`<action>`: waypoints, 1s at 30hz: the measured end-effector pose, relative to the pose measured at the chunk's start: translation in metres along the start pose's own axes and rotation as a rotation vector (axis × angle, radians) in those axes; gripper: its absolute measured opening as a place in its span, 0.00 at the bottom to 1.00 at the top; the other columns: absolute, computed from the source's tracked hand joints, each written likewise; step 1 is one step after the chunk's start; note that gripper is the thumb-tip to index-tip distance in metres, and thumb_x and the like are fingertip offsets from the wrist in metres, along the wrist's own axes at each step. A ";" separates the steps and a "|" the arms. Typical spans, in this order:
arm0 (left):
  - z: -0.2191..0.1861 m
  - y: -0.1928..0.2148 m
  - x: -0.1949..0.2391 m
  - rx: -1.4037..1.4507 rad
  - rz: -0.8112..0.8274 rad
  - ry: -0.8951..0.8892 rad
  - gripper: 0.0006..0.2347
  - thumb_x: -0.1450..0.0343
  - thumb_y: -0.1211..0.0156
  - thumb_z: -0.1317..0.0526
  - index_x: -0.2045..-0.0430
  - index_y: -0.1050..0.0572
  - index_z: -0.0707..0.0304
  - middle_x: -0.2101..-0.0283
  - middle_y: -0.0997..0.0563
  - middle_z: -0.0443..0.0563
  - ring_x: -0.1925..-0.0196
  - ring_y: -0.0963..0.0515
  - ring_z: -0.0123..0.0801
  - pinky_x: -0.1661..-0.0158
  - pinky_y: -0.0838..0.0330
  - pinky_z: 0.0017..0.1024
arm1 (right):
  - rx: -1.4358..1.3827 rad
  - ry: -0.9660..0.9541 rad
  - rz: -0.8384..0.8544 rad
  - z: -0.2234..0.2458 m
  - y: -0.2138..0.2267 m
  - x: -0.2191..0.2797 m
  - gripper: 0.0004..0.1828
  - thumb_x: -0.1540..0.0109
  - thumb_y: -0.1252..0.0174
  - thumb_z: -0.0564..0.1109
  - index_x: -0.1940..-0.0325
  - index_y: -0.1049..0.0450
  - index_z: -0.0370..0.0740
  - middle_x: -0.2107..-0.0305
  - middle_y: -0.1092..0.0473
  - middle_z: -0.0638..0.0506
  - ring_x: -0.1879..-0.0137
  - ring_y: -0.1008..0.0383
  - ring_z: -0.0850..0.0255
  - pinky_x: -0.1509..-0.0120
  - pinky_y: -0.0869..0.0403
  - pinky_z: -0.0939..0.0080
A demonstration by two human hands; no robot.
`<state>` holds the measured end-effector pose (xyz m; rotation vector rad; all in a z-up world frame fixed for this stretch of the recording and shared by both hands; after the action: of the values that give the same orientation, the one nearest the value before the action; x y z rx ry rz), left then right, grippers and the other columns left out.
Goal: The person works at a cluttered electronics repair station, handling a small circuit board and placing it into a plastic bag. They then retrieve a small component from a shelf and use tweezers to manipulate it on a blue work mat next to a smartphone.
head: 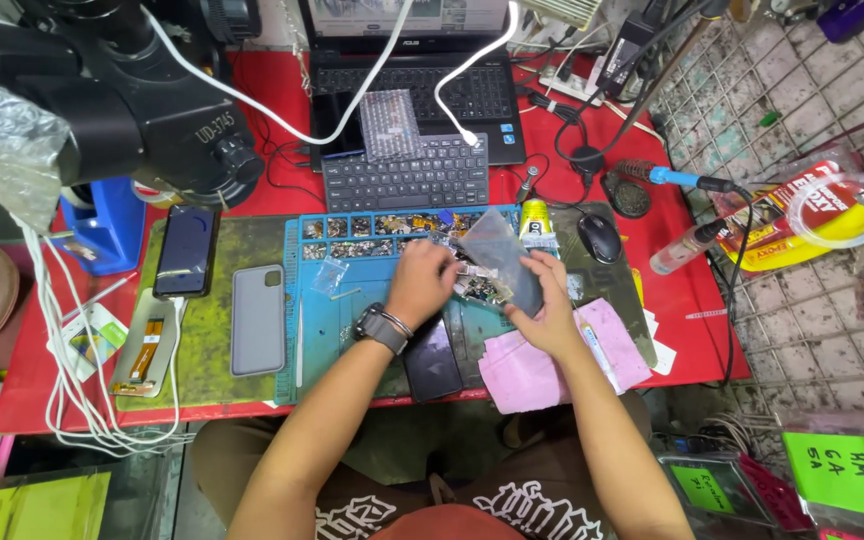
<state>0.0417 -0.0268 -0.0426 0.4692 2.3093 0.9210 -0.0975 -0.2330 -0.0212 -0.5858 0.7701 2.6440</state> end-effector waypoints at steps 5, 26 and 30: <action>0.022 0.043 -0.001 0.083 -0.089 0.161 0.07 0.29 0.44 0.66 0.59 0.22 0.59 0.62 0.24 0.53 0.54 0.23 0.50 0.50 0.28 0.41 | 0.224 0.084 0.189 -0.011 -0.020 -0.020 0.44 0.57 0.30 0.45 0.35 0.29 0.47 0.37 0.40 0.41 0.30 0.38 0.38 0.24 0.43 0.39; 0.031 0.035 0.017 0.142 0.125 0.043 0.14 0.30 0.38 0.64 0.52 0.20 0.67 0.50 0.20 0.58 0.45 0.21 0.54 0.45 0.25 0.41 | 0.451 0.223 0.370 -0.007 -0.034 -0.042 0.41 0.59 0.35 0.51 0.40 0.27 0.54 0.37 0.37 0.48 0.32 0.34 0.46 0.27 0.38 0.42; 0.025 0.039 0.016 0.157 0.123 0.039 0.14 0.31 0.38 0.65 0.52 0.20 0.69 0.51 0.20 0.59 0.46 0.21 0.55 0.45 0.26 0.42 | 0.436 0.211 0.364 -0.008 -0.033 -0.041 0.41 0.60 0.35 0.51 0.40 0.26 0.56 0.37 0.37 0.48 0.32 0.34 0.45 0.28 0.38 0.42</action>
<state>0.0503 0.0209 -0.0358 0.6709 2.4219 0.8151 -0.0459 -0.2190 -0.0225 -0.6540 1.5981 2.6125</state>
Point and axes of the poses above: each hand's wrist, its own x-axis away from the middle knuckle, its own y-axis out of the back of the hand, z = x × y, the point moved 2 cm from there along -x, towards the middle knuckle
